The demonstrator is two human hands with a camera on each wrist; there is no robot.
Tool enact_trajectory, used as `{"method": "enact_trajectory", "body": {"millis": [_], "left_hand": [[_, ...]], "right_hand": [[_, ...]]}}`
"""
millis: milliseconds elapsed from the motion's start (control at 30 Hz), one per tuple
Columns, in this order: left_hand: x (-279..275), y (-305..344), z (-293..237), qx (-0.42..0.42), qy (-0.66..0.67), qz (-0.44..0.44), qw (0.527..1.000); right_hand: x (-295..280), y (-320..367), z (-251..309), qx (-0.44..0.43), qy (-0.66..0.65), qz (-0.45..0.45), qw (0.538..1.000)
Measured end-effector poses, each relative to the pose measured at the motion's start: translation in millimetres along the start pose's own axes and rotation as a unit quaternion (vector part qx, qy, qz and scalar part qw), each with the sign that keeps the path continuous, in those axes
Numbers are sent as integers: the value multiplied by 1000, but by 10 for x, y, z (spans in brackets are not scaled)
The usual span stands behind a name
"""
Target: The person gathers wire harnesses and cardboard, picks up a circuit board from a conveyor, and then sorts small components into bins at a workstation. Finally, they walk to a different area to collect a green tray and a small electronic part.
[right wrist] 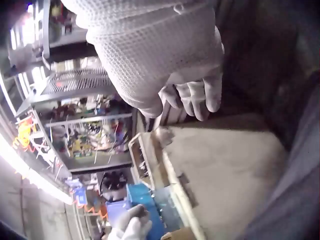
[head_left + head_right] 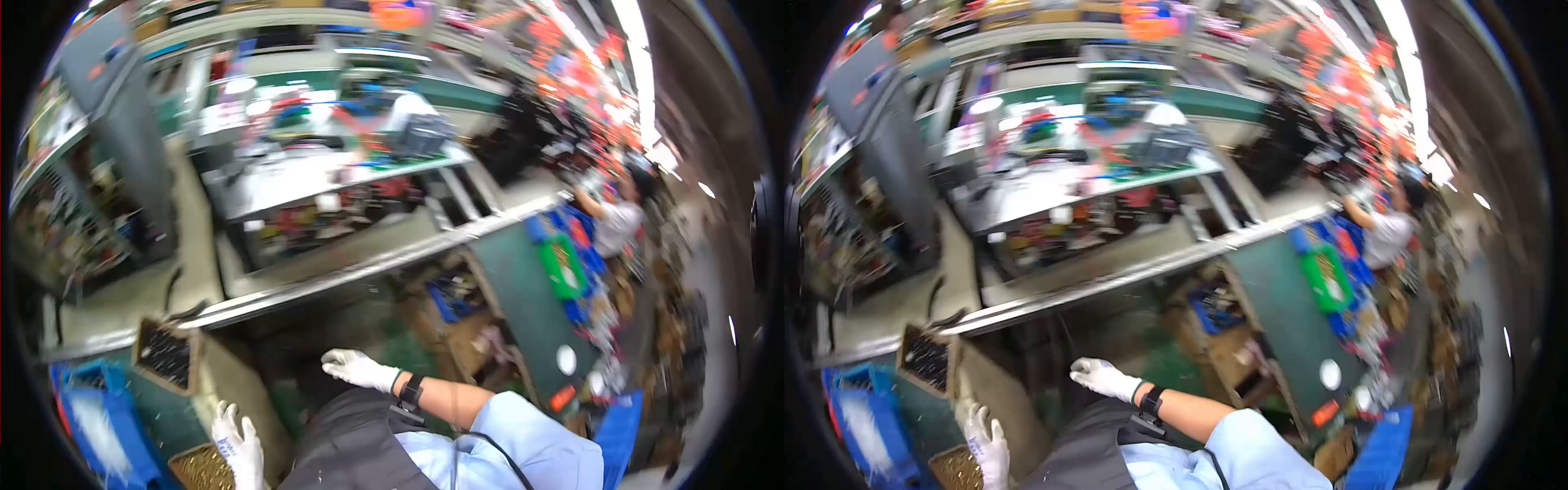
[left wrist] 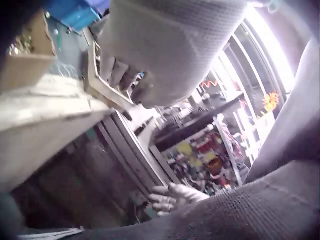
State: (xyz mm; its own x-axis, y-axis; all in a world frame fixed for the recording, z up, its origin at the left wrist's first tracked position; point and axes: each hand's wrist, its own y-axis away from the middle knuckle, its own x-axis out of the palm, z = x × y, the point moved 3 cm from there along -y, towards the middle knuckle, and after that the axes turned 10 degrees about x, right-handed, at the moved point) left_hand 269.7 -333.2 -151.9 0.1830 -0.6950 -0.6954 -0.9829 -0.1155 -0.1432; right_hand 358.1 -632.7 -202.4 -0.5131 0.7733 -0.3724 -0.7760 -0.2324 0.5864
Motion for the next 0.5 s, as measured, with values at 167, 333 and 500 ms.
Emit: {"method": "enact_trajectory", "body": {"millis": [167,333,500], "left_hand": [[524,-51,-486,242,-14,184,953],[932,-151,-1231,357,-17,279,892],[1528,-162,-1638,290,-18,349,891]], "right_hand": [[-640,1639,-1315,159,-79,-240,954],[-1067,2677,-2530,218,-346,-439,800],[-1377,2739,-3157,204,-533,-413,710]]}}
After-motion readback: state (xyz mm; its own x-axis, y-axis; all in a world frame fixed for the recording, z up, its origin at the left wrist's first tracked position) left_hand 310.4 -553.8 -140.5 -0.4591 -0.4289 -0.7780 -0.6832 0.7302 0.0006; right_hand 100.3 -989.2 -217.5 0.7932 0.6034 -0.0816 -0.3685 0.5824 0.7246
